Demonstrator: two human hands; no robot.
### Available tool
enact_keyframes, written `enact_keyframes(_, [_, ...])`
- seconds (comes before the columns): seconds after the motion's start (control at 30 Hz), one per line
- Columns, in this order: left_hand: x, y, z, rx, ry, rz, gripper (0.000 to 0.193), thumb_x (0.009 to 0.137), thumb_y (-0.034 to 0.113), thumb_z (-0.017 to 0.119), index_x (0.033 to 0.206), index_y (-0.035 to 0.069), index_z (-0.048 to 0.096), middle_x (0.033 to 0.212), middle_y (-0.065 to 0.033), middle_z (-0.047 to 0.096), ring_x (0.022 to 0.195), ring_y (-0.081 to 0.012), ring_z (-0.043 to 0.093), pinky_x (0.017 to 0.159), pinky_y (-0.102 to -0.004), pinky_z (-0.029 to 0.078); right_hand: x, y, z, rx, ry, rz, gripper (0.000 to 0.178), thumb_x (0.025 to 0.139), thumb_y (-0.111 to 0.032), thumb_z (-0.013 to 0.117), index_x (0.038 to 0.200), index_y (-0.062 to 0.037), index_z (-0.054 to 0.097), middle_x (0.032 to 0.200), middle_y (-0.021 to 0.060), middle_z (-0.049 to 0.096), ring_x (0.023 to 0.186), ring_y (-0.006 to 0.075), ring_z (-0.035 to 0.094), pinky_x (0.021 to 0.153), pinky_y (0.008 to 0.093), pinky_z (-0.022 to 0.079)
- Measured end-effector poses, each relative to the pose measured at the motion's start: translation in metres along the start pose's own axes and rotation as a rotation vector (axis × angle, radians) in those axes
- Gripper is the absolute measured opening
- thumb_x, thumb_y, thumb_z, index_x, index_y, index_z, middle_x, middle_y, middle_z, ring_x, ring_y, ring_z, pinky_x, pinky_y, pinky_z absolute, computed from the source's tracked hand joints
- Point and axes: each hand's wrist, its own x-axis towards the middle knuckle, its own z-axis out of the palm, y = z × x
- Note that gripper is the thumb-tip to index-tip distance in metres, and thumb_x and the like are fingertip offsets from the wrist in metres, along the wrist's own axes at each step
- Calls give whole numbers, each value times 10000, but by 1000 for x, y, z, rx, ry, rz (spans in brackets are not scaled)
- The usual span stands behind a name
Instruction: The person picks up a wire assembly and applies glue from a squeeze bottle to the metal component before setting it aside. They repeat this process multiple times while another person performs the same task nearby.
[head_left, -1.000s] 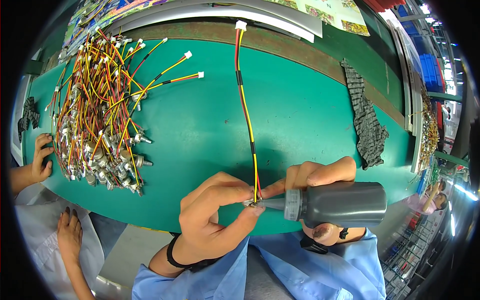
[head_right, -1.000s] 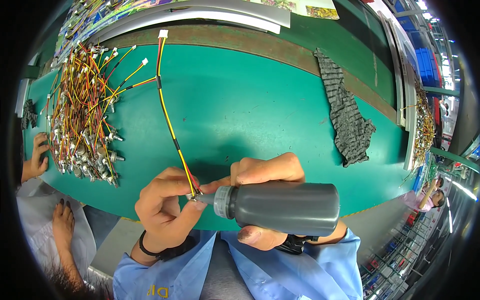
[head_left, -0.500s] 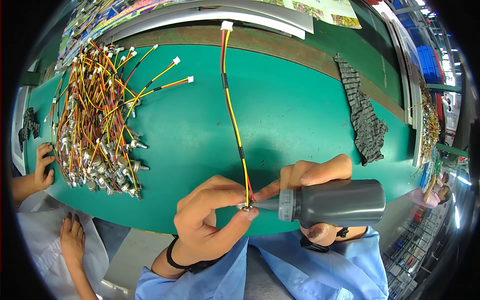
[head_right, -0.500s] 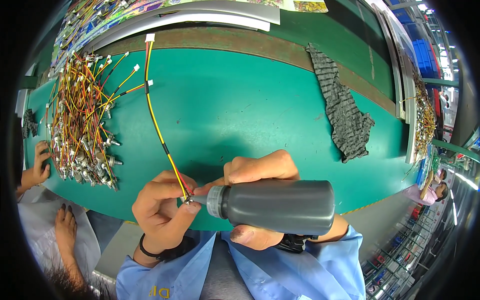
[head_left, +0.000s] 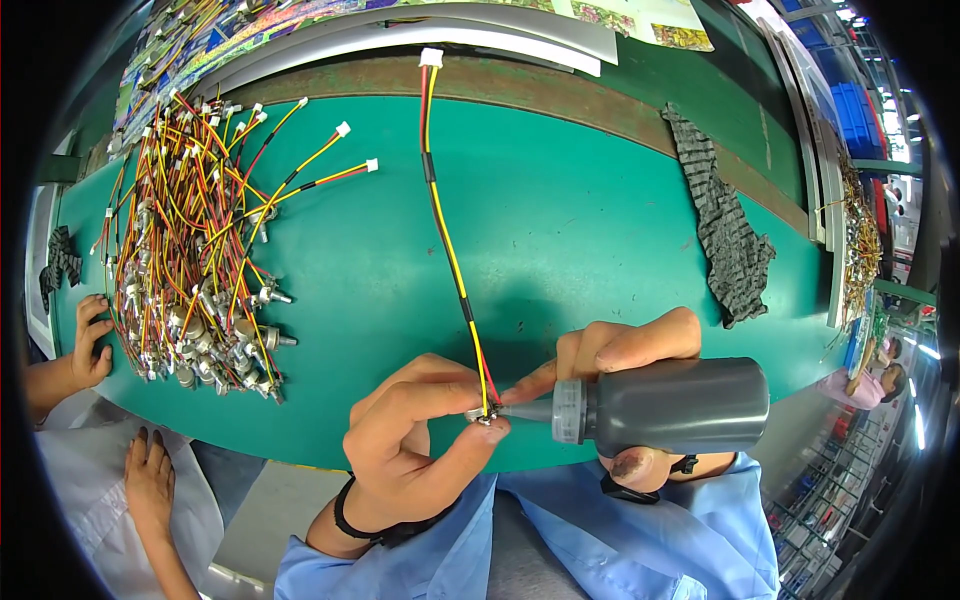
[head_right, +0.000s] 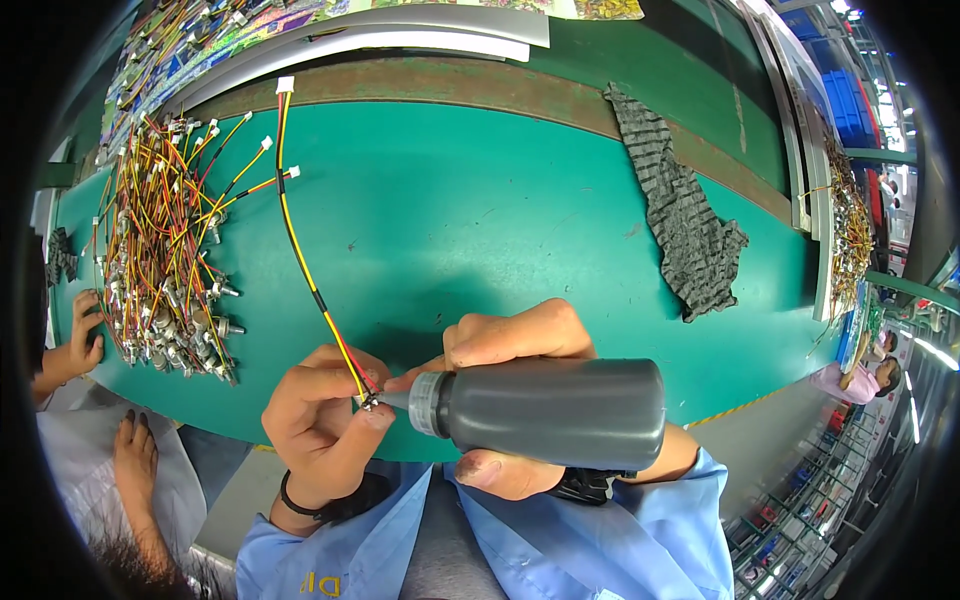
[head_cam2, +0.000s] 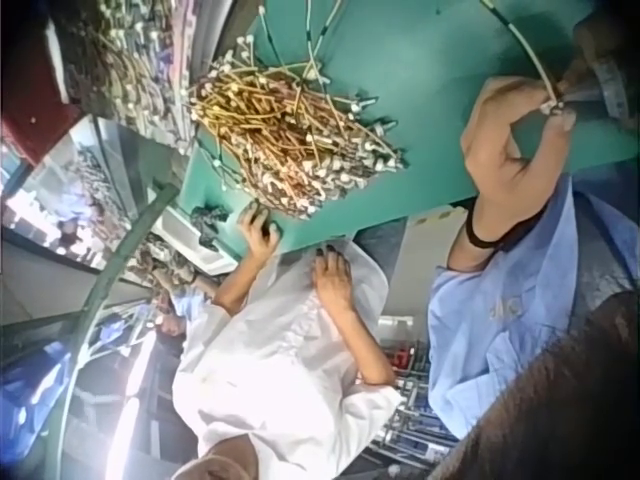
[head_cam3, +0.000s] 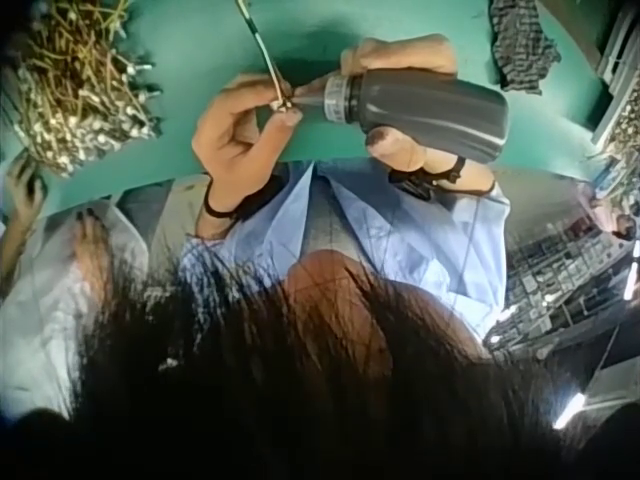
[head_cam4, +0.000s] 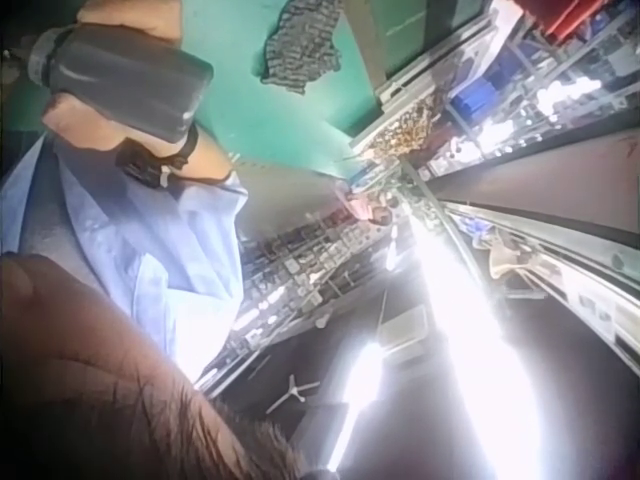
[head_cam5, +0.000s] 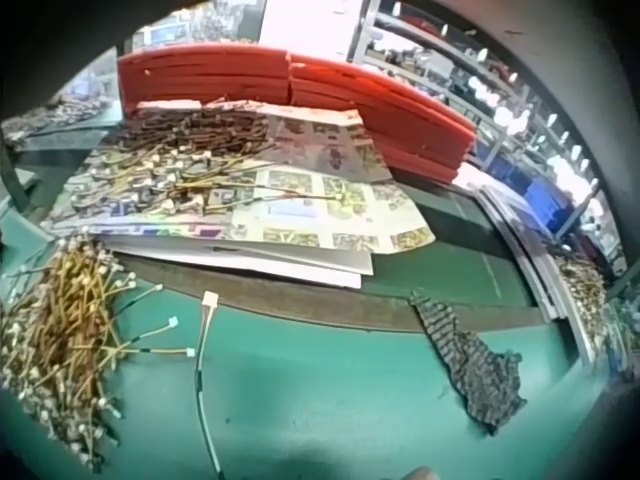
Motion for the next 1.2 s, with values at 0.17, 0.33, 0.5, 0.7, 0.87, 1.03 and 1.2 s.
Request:
enact_keyframes(0.17, [-1, 0, 0, -2, -3, -9, 265, 765, -95, 734, 1000, -52, 619, 907, -193, 674, 788, -221, 658, 667, -301, 510, 0, -1, -1, -7, 14, 14, 586, 831, -289, 789, 1191, 8, 435, 1012, 211, 717, 564, 93, 358, 522, 267, 318])
enact_keyframes(0.33, [-2, 0, 0, -18, 14, -22, 265, 762, -96, 735, 995, -51, 619, 903, -193, 676, 792, -225, 658, 669, -305, 511, 2, -4, -4, -7, -20, 55, 584, 841, -300, 778, 1183, -2, 411, 996, 204, 718, 549, 94, 349, 502, 260, 326])
enact_keyframes(0.5, [-3, 1, 0, -34, 22, -45, 265, 764, -96, 734, 998, -53, 617, 907, -191, 679, 798, -227, 658, 672, -309, 511, -1, -2, -5, -44, -3, 19, 596, 837, -305, 780, 1185, -10, 397, 997, 207, 718, 551, 89, 356, 492, 254, 335])
enact_keyframes(0.7, [-4, 3, 1, -82, 38, -85, 257, 774, -97, 725, 1004, -60, 614, 915, -186, 681, 813, -228, 655, 691, -313, 511, 1, -17, -9, 12, -70, 220, 560, 826, -246, 785, 1177, -63, 387, 808, 67, 503, 704, 147, 513, 874, 542, 573])
enact_keyframes(0.87, [-4, 6, 2, -142, 44, -142, 249, 787, -102, 710, 1011, -62, 611, 930, -182, 681, 837, -225, 649, 714, -317, 512, 1, -17, -4, 59, -17, 207, 549, 831, -260, 780, 1168, -60, 396, 813, 68, 503, 710, 152, 514, 879, 545, 572])
enact_keyframes(1.03, [-2, 6, -1, -192, 8, -142, 254, 802, -118, 687, 1035, -64, 601, 954, -187, 676, 858, -230, 650, 738, -336, 526, 3, -15, -4, 105, 8, 210, 561, 825, -299, 787, 1160, -65, 402, 814, 67, 501, 716, 156, 517, 879, 539, 575])
enact_keyframes(1.2, [-1, 5, -3, -301, -26, -153, 257, 831, -130, 648, 1068, -64, 574, 979, -195, 661, 880, -248, 657, 769, -370, 542, 7, -10, -6, 307, 14, 284, 662, 801, -473, 782, 1172, -83, 397, 809, 63, 493, 713, 161, 516, 880, 524, 575])
